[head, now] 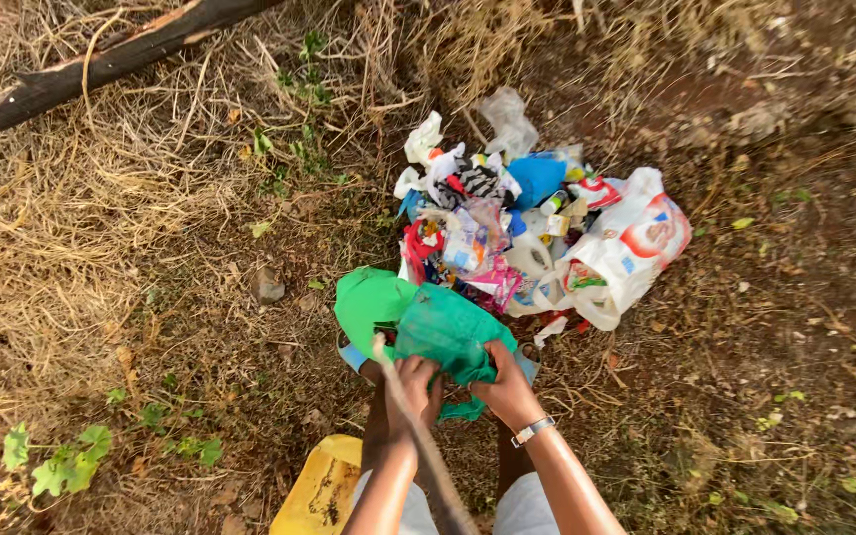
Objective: The person sorts through a pile of discarded items on the ground by hand, picking up plastic packaging, a black hat, and a milk carton, and placing some items into a green bag.
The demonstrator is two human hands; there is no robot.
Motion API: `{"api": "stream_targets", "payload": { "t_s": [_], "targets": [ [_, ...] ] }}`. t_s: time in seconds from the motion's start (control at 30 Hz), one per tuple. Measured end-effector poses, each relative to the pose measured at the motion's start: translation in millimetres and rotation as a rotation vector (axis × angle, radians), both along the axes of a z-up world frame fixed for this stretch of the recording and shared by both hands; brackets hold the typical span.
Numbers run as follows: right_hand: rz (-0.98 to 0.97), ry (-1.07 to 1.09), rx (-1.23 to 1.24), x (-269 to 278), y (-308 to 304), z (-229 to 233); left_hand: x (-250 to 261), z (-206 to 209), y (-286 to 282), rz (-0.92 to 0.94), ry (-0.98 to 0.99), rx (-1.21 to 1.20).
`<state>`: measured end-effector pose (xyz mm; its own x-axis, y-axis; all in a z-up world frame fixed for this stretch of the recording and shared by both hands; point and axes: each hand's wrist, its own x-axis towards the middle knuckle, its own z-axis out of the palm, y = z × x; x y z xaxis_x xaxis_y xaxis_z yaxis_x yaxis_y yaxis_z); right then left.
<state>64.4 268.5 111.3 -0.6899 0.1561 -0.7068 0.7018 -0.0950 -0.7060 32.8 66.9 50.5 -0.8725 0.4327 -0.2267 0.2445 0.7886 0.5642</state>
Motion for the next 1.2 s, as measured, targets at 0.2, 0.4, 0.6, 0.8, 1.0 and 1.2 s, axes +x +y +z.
{"api": "stream_targets", "payload": {
  "t_s": [0.2, 0.4, 0.6, 0.8, 1.0, 1.2],
  "targets": [
    [0.132, 0.097, 0.479, 24.7, 49.1, 32.7, -42.4, 72.4, 23.5, 0.167, 0.071, 0.151],
    [0.118, -0.030, 0.473, 6.6, 63.5, 77.3, -59.1, 127.4, 41.8, 0.167, 0.110, 0.236],
    [0.088, -0.034, 0.653, 0.3, 65.8, 118.5, -21.7, 91.6, 32.7, 0.295, -0.109, 0.272],
    [-0.316, -0.058, 0.372, 4.7, 71.2, 138.0, 1.6, 135.4, 51.4, 0.277, -0.559, 0.298],
    [-0.591, 0.093, -0.100, 23.9, 80.5, 117.2, -4.6, 205.1, 98.6, 0.024, -0.098, 0.431],
    [-0.593, 0.041, -0.211, 22.9, 74.7, 129.4, -9.5, 195.7, 106.2, -0.114, -0.094, 0.527]
  ]
}}
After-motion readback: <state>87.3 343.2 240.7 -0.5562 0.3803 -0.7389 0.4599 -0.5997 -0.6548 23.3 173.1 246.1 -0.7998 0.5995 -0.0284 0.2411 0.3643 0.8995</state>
